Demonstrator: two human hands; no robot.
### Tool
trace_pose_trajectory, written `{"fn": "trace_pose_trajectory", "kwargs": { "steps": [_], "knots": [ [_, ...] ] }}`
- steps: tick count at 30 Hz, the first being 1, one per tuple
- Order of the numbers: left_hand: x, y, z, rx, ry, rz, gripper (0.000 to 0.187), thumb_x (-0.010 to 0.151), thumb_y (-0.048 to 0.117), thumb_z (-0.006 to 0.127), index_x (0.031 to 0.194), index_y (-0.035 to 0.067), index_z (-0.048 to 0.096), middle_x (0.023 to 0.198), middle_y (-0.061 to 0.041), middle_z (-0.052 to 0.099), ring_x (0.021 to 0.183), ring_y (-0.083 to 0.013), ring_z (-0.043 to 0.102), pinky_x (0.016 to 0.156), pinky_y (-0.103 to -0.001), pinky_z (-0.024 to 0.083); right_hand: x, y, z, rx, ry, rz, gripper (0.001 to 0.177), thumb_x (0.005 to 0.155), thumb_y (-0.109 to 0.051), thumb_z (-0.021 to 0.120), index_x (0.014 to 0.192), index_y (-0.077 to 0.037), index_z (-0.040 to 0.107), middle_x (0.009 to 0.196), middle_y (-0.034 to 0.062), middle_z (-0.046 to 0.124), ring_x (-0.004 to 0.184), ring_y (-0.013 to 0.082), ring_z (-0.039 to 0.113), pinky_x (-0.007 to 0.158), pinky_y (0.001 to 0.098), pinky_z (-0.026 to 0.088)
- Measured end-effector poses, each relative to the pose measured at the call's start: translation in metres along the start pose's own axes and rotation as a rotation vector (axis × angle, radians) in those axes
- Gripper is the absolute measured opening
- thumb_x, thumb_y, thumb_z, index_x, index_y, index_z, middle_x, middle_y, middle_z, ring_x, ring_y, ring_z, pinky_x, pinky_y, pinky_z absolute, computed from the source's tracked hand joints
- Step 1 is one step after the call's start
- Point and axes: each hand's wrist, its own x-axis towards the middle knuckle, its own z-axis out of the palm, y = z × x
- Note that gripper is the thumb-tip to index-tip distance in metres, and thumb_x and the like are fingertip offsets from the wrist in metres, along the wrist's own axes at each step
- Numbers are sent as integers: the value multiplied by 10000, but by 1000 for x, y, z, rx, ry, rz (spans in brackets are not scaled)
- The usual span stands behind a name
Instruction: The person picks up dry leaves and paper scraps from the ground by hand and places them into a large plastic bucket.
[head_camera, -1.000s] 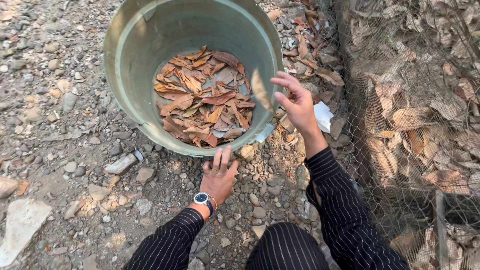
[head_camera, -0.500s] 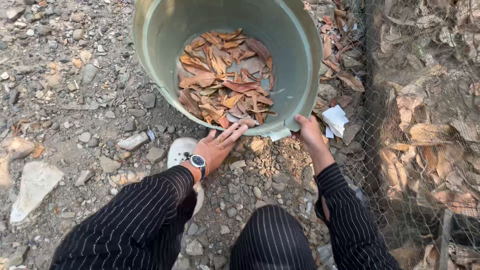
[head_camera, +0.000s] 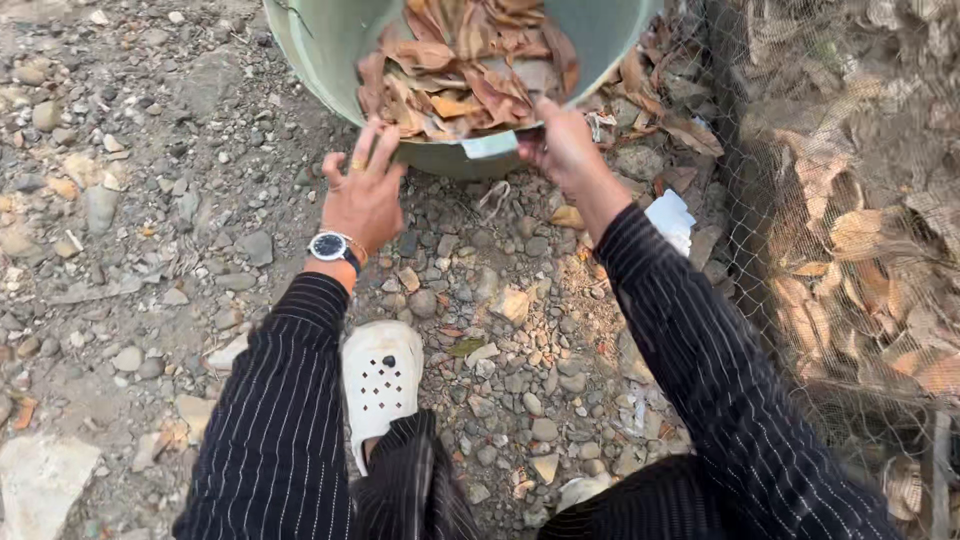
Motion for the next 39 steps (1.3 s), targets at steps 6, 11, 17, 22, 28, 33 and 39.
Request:
{"fn": "trace_pose_trajectory", "kwargs": {
  "steps": [6,11,17,22,28,33,39],
  "knots": [
    [30,49,20,-214,79,-62,233,711,156,720,937,126,674,1622,-98,346,1515,-285,248,1016,-512,302,5,-34,-32,-69,-61,-97,469,1095,-493,331,1319,-95,439,902,76,621,831,166,621,732,305,534],
    [48,70,48,-194,167,-64,210,794,176,729,996,148,681,1619,-104,306,1507,-332,208,1045,-504,314,-6,39,-103,-594,1,-141,465,1047,-369,491,1370,-44,571,1250,73,686,989,151,617,768,298,488],
    [42,74,84,-147,282,-28,253,807,168,742,1047,242,713,1570,-92,305,1423,-369,249,1031,-507,318,-51,130,-123,-1416,7,119,494,956,-89,512,1442,-174,535,1249,154,657,1134,320,647,971,466,517],
    [55,71,114,-143,411,1,231,854,236,748,1068,321,732,1511,-62,347,1356,-358,296,1007,-490,346,-44,170,-119,-1520,129,-271,486,843,-32,550,1323,-90,605,1273,218,632,1080,423,640,916,518,515],
    [67,65,136,-145,453,55,232,857,301,776,1075,377,749,1491,-32,362,1322,-338,306,976,-485,350,-64,136,-93,-1431,212,-164,226,990,-232,588,1177,-116,638,1186,142,690,1062,369,689,926,476,562],
    [67,84,144,-183,514,12,244,833,313,792,1051,413,747,1468,-14,370,1312,-328,270,988,-487,308,-77,114,-64,-1619,108,149,425,986,-249,525,1411,-254,513,1218,226,598,923,391,689,806,510,572],
    [70,85,156,-202,537,0,282,805,291,788,1058,411,766,1443,-2,376,1312,-316,269,998,-479,280,-63,136,-75,-1566,191,120,252,1035,-259,533,1145,-47,613,1081,156,689,931,328,709,877,474,577]
  ]
}}
